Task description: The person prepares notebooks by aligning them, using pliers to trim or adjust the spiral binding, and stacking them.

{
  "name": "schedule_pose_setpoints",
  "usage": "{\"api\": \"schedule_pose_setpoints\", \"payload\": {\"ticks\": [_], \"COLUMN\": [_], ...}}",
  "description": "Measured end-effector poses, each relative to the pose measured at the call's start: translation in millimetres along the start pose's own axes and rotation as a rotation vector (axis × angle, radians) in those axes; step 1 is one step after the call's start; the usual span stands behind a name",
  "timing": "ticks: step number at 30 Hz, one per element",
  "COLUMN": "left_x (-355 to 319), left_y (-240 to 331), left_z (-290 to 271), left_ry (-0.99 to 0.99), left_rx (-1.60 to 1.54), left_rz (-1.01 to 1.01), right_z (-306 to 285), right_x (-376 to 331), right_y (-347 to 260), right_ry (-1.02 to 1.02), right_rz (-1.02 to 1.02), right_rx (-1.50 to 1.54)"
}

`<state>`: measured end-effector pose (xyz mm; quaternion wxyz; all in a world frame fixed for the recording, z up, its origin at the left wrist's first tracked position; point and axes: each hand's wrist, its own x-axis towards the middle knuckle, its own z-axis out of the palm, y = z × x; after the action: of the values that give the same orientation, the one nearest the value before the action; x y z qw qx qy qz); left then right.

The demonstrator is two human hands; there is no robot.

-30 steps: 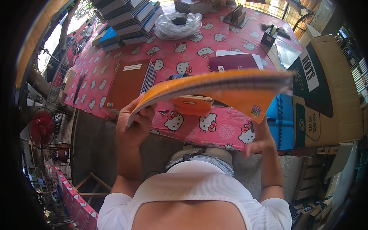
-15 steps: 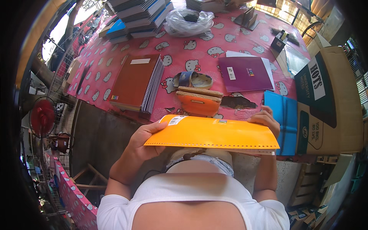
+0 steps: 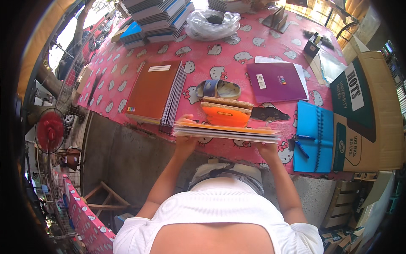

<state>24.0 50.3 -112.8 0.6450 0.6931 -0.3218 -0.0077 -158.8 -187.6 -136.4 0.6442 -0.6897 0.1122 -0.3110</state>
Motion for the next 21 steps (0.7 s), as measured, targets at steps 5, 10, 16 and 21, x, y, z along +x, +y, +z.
{"api": "schedule_pose_setpoints", "payload": {"ticks": [5, 10, 16, 21], "left_x": [-22.1, -27.1, 56.5, 114.2], "left_y": [-24.8, -33.1, 2.1, 76.8], "left_z": [4.0, 7.5, -11.8, 8.4], "left_ry": [-0.077, -0.111, -0.125, -0.050], "left_rx": [0.193, -0.170, -0.548, -0.141], "left_rz": [0.080, -0.261, -0.270, -0.084], "right_z": [-19.9, -28.2, -19.5, -2.2], "right_x": [-12.4, -21.4, 38.8, 87.4], "right_y": [29.5, 32.4, -48.6, -19.7], "right_ry": [-0.209, -0.133, 0.023, 0.020], "right_rz": [0.206, 0.123, -0.042, -0.277], "right_rx": [-0.370, -0.358, -0.034, -0.440]}}
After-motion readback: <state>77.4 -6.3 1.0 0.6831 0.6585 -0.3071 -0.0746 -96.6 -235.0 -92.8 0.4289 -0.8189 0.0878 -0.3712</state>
